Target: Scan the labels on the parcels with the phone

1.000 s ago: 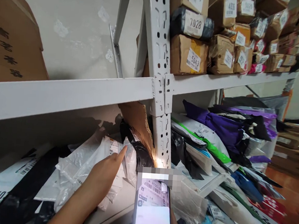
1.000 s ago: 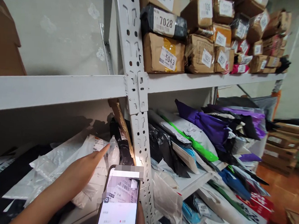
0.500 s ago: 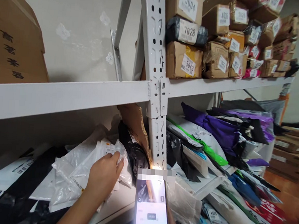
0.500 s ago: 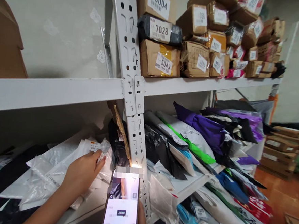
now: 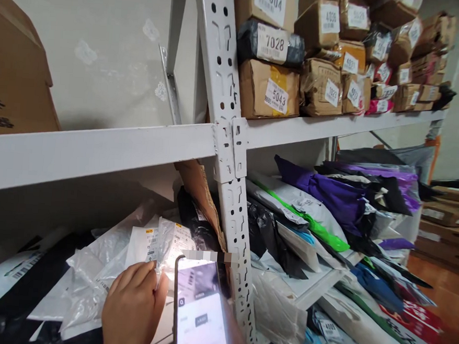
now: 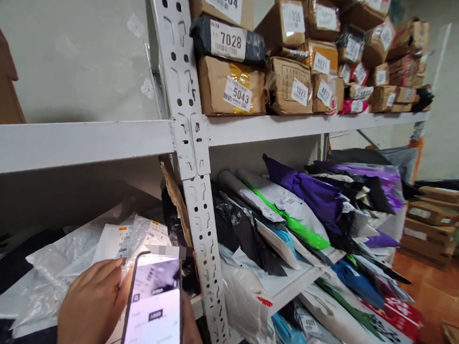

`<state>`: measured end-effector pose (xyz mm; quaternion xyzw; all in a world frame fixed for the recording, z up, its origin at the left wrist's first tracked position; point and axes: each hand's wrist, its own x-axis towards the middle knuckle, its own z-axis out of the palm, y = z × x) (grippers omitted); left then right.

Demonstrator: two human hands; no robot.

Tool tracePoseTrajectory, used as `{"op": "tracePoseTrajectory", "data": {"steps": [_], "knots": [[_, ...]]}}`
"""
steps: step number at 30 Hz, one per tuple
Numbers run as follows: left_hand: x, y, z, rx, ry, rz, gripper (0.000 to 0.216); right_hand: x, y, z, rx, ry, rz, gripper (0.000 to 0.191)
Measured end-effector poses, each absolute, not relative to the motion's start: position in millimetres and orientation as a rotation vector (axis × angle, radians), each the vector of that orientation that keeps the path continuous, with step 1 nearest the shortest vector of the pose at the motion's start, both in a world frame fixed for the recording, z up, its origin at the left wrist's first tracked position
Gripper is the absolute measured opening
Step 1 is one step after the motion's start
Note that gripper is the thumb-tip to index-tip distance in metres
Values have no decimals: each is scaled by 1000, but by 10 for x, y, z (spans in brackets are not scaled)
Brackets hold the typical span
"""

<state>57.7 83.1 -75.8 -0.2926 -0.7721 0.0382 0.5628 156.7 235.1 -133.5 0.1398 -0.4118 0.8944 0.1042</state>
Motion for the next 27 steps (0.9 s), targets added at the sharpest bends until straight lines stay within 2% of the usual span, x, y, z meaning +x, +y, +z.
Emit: {"op": "tracePoseTrajectory", "data": {"steps": [3, 10, 16, 27], "knots": [[568, 816, -802, -666, -1819, 71, 37, 1468, 2267, -1207, 484, -1196, 2684, 86], [486, 622, -930, -832, -1915, 37, 18, 1454, 2142, -953, 581, -1096, 2770, 92], [574, 716, -864, -814, -1920, -211, 13, 1491, 2121, -872, 601, -1049, 2776, 84], [551, 693, -867, -859, -1854, -127, 10, 1509, 2085, -886, 536, -946, 2825, 83]]}}
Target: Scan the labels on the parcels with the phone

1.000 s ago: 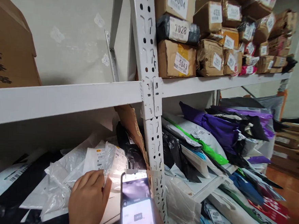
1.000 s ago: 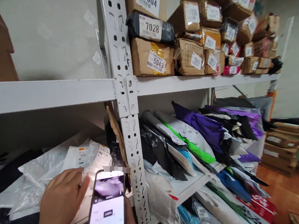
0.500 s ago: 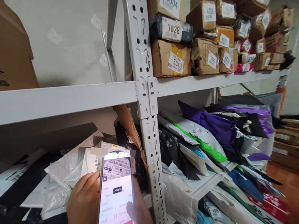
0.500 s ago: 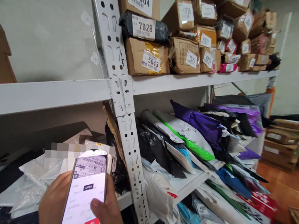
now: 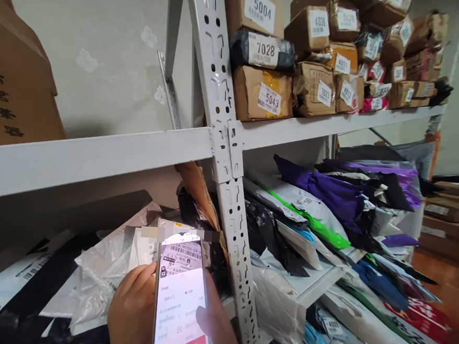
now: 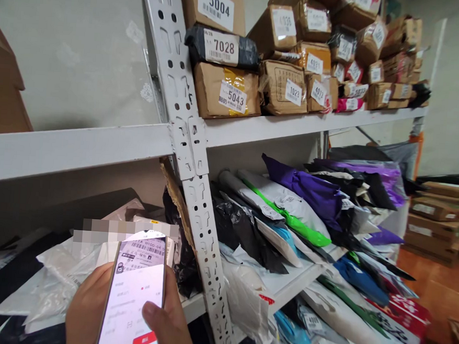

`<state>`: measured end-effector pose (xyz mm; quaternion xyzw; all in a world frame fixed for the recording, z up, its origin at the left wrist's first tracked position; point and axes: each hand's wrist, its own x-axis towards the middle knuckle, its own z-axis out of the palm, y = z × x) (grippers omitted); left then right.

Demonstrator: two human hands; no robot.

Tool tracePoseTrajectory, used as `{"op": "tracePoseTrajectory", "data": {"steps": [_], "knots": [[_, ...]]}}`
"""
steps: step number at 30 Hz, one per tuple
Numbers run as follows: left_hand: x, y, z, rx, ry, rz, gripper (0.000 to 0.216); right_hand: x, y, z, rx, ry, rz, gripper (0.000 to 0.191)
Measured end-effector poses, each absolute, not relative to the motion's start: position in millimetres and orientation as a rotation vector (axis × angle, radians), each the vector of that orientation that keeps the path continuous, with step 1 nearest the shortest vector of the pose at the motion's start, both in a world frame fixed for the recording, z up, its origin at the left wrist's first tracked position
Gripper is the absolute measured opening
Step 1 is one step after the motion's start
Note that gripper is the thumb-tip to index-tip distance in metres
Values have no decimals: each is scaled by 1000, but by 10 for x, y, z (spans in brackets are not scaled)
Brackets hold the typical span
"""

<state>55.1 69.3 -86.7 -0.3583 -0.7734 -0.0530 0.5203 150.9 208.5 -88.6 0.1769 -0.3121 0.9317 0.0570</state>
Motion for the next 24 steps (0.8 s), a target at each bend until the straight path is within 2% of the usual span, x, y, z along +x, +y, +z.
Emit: {"op": "tracePoseTrajectory", "data": {"steps": [5, 8, 12, 19, 24], "knots": [[555, 711, -870, -840, -1839, -125, 21, 1502, 2116, -898, 560, -991, 2798, 80], [552, 718, -882, -822, -1823, -115, 21, 1456, 2125, -943, 544, -1022, 2736, 82], [557, 717, -867, -828, -1801, -105, 24, 1411, 2140, -1016, 554, -1069, 2666, 74], [525, 675, -875, -840, -1840, -62, 31, 1522, 2143, -1011, 578, -1069, 2808, 78], [551, 724, -876, -752, -1901, -69, 28, 1505, 2019, -1003, 417, -904, 2774, 61]]}}
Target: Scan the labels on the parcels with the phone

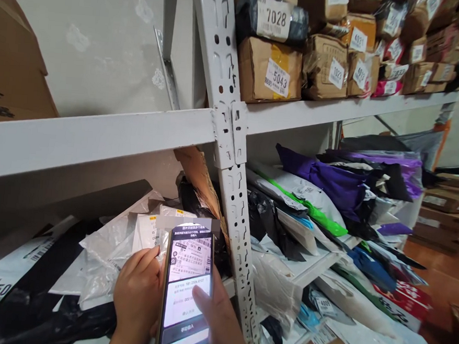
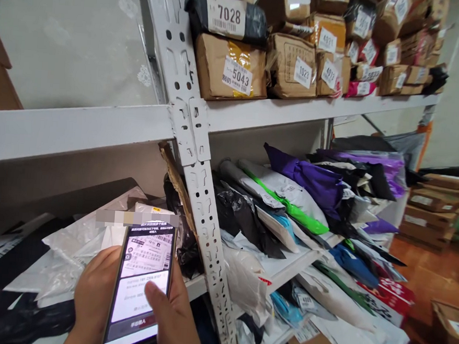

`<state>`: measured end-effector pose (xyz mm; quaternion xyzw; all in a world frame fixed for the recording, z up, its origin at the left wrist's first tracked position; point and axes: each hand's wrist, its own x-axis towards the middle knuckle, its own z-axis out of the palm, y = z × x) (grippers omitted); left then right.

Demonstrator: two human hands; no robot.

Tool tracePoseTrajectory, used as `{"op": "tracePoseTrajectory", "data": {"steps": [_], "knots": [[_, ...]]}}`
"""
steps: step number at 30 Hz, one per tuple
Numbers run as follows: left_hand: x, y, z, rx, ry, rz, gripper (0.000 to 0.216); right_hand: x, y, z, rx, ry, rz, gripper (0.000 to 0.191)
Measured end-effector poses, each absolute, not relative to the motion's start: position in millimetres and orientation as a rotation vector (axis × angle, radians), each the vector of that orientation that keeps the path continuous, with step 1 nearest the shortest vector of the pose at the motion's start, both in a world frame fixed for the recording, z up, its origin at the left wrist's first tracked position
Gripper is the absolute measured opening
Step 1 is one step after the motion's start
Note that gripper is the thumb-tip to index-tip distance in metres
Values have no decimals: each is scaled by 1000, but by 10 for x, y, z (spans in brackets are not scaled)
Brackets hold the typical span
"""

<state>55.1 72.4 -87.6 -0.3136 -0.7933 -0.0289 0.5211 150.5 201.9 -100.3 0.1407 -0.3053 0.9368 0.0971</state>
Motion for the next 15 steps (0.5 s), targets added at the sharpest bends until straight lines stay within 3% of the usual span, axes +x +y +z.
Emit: {"op": "tracePoseTrajectory", "data": {"steps": [15], "knots": [[605, 757, -856, -714, -1967, -86, 32, 1606, 2119, -1036, 507, -1067, 2833, 94]]}}
